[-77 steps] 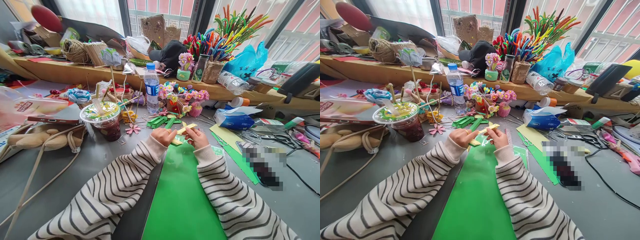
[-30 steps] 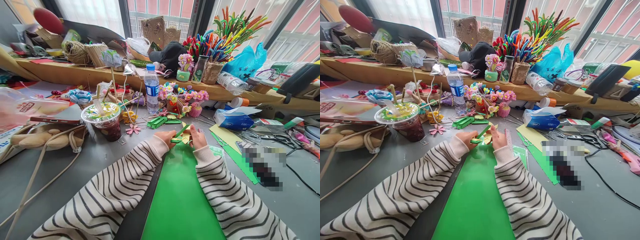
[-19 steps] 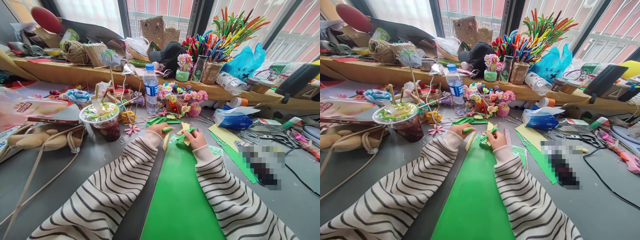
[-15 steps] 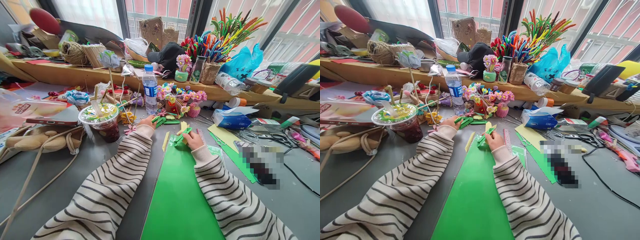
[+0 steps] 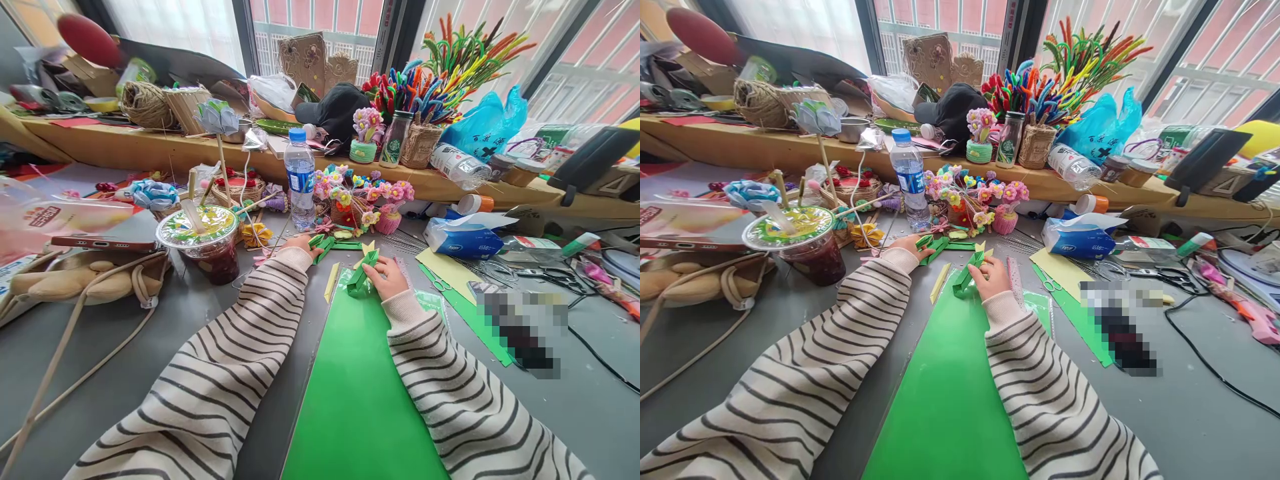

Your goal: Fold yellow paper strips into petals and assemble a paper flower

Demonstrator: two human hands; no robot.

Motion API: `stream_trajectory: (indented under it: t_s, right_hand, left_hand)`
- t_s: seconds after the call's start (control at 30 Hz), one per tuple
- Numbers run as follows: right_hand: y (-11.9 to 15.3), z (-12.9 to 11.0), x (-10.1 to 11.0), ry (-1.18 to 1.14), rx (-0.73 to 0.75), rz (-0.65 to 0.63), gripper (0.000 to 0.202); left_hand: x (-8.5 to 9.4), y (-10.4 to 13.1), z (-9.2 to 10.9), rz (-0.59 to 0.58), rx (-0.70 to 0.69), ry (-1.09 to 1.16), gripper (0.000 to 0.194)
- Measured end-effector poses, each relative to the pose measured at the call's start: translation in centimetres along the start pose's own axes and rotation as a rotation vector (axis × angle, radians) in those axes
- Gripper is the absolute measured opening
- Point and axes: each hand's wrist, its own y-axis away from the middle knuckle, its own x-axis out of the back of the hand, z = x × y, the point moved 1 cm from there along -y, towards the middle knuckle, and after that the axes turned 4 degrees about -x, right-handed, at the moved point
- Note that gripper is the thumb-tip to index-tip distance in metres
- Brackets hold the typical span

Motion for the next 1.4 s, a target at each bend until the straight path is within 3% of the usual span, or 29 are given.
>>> stream_trajectory:
  t_s: [0.17,0.3,0.5,0.67,1.0,1.4]
  right_hand:
    - [0.0,0.2,0.0,0.054,0.045,0.044,0.033]
    - [-0.1,0.1,0.1,0.063,0.047,0.026,0.032]
    - [0.1,-0.3,0.1,0.052,0.046,0.035,0.03]
    - [0.2,-0.7,0.4,0.018,0.057,0.036,0.031]
    - [0.4,-1.5,0.6,-0.05,0.031,-0.022,0.035]
    - [0.5,-1.7,0.3,-0.095,0.016,-0.023,0.036]
  left_hand:
    - [0.7,1.0,0.0,0.067,-0.036,0.026,0.033]
    - [0.6,1.3,0.0,0.129,-0.007,0.063,0.042]
    - [-0.2,0.5,0.1,-0.012,-0.032,0.023,0.043]
    - [0.0,0.2,0.0,-0.005,-0.036,0.054,0.056]
    - [-0.4,-0.6,0.1,-0.142,-0.028,0.001,0.044]
    - [0.2,0.6,0.5,-0.182,-0.073,-0.047,0.035]
